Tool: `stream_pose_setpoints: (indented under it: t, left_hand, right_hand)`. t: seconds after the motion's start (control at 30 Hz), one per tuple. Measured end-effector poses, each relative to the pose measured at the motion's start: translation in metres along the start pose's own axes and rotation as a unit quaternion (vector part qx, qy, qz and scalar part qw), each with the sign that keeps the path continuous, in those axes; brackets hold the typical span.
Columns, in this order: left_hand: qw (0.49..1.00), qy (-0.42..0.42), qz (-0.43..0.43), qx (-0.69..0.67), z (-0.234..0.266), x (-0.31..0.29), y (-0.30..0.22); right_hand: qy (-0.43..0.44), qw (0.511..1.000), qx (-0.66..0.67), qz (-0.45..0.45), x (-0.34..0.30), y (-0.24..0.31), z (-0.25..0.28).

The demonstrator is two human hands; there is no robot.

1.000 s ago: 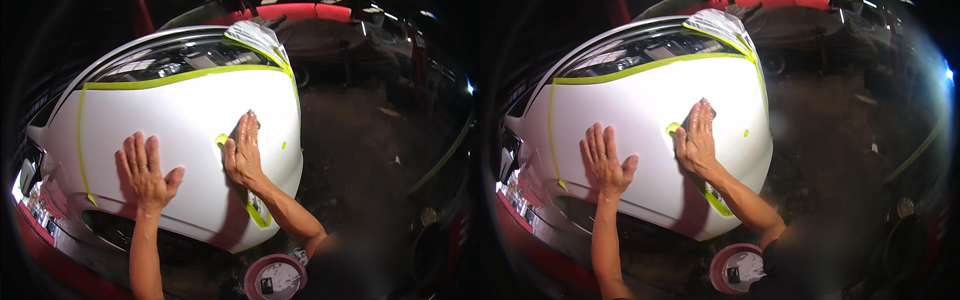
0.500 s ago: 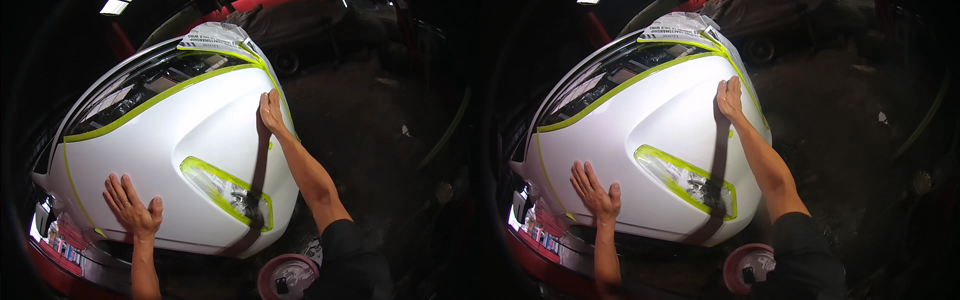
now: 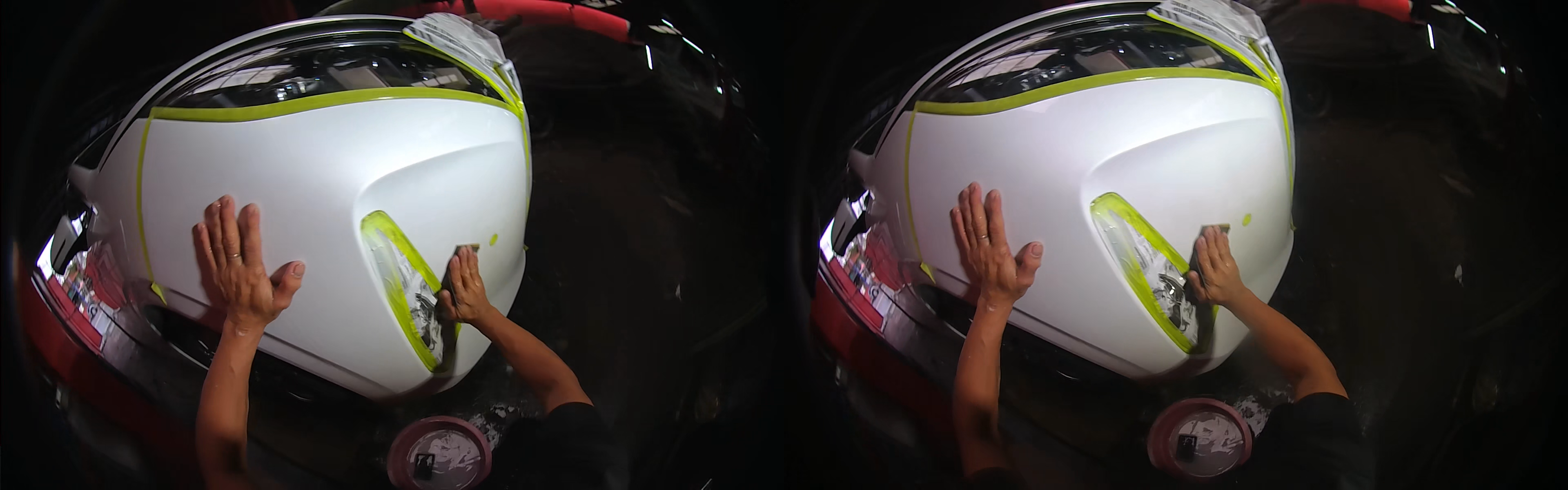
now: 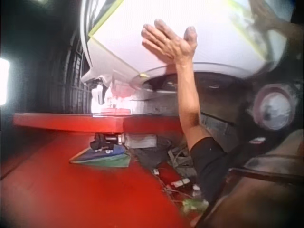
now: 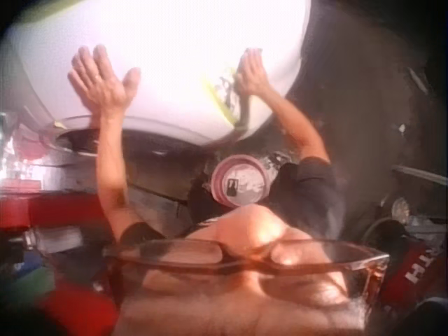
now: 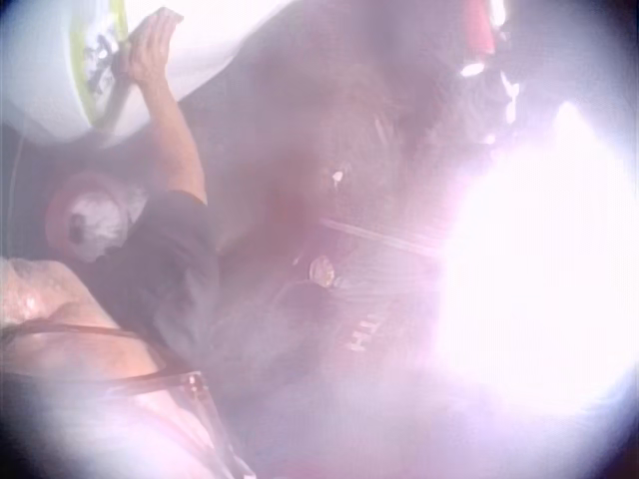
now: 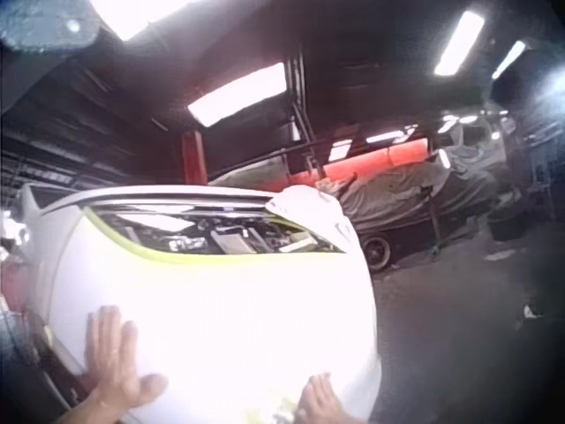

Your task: The person wipes the front fender of a white car with a cloth, repeatedly dipping the cloth into a pink bucket of water. The car's headlights and windshield are masked with tape and plastic. The person scrubs the surface in circular and back-and-forth motions.

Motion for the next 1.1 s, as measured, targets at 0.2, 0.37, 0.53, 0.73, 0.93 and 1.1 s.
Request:
stream_pose_setpoints:
  t: [0.2,0.37,0.53,0.73,0.93,1.1]
  left_hand:
    - [0.999,0.011,0.022,-0.023,0.001,-0.008,0.008]
    - [0.996,-0.027,0.055,-0.067,-0.002,-0.013,0.008]
    - [0.995,-0.012,0.064,-0.076,-0.003,-0.017,0.004]
    - [0.995,-0.019,0.062,-0.074,0.0,-0.014,0.008]
    - [0.995,-0.013,0.054,-0.08,0.001,-0.013,0.003]
    - [0.996,-0.007,0.065,-0.066,0.0,-0.016,0.005]
  right_hand:
    - [0.045,0.991,-0.015,0.124,0.176,0.051,0.006]
    - [0.188,0.965,-0.078,0.165,0.049,-0.036,0.03]
    - [0.108,0.975,-0.07,0.18,0.167,0.036,0.02]
    - [0.134,0.963,-0.1,0.21,0.129,0.004,0.026]
    - [0.125,0.971,-0.079,0.187,0.115,-0.007,0.029]
    - [0.128,0.97,-0.06,0.195,0.178,0.041,0.015]
Point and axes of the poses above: each hand's wrist, its own x-axis towards the middle knuckle, its own z-axis out of the back of the hand, y = z × x, the point moved 1 cm from there along x, towards the middle knuckle, and after that the axes turned 12 degrees about -y, right-handed, at the moved point
